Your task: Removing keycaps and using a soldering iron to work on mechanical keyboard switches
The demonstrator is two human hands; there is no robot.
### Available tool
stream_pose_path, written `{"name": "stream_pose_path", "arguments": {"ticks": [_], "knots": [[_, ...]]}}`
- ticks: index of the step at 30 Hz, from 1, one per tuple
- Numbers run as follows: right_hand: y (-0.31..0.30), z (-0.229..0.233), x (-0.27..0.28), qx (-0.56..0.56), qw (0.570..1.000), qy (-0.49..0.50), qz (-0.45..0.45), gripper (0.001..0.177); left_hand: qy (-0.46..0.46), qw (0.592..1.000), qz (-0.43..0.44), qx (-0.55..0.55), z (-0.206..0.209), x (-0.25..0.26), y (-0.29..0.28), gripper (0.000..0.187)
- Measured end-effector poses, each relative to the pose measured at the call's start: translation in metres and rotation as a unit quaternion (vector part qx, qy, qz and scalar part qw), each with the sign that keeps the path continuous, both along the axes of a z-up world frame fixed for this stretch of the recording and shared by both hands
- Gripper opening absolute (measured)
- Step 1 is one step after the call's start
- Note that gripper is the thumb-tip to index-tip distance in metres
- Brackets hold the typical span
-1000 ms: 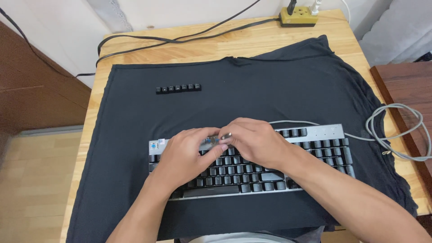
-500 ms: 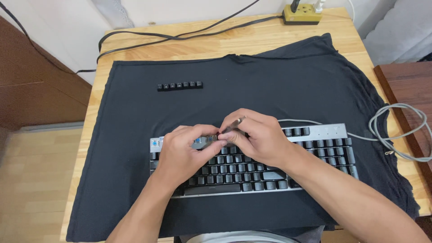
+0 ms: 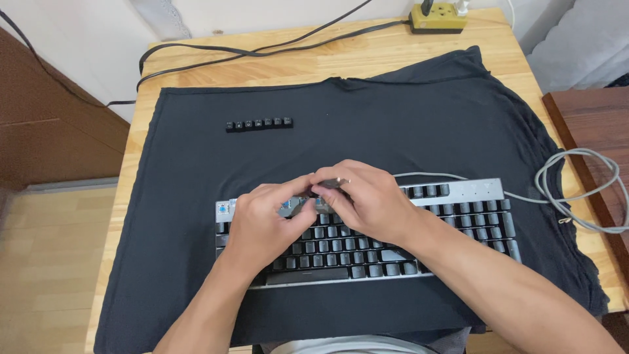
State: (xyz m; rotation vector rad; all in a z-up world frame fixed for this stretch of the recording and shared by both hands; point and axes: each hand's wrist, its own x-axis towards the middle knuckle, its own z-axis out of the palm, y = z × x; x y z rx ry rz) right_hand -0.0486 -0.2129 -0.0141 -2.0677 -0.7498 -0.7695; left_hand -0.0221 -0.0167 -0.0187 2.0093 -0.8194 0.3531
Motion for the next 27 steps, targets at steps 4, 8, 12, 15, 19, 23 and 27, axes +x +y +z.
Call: {"name": "stream_pose_path", "arguments": {"ticks": [4,8,12,15,19,23,27], "knots": [[0.001,0.006,-0.002,0.006,1.0,0.007,-0.013,0.01,-0.003,1.0,0.006,-0.005,0.007,0.002,-0.002,0.03],[-0.006,0.002,0.0,0.03,0.999,-0.037,-0.021,0.013,0.0,1.0,0.01,-0.022,0.008,0.001,-0.004,0.031],[-0.019,-0.013,0.003,0.022,0.997,-0.065,-0.027,0.031,-0.004,1.0,0.013,-0.019,0.009,0.001,-0.003,0.024],[-0.019,-0.014,0.0,-0.002,1.0,-0.007,-0.018,0.026,0.005,1.0,-0.006,-0.004,0.009,0.002,-0.002,0.022],[-0.006,0.011,-0.007,-0.064,0.996,-0.038,-0.057,0.018,0.021,1.0,-0.018,-0.007,0.013,0.001,0.0,0.022],[-0.004,0.016,-0.009,-0.09,0.996,-0.021,-0.014,0.009,0.042,0.999,-0.033,0.007,0.016,0.002,0.004,0.019],[-0.006,0.016,-0.005,-0.115,0.993,-0.023,-0.032,0.008,0.05,0.998,-0.044,0.017,0.018,0.004,0.005,0.019]]}}
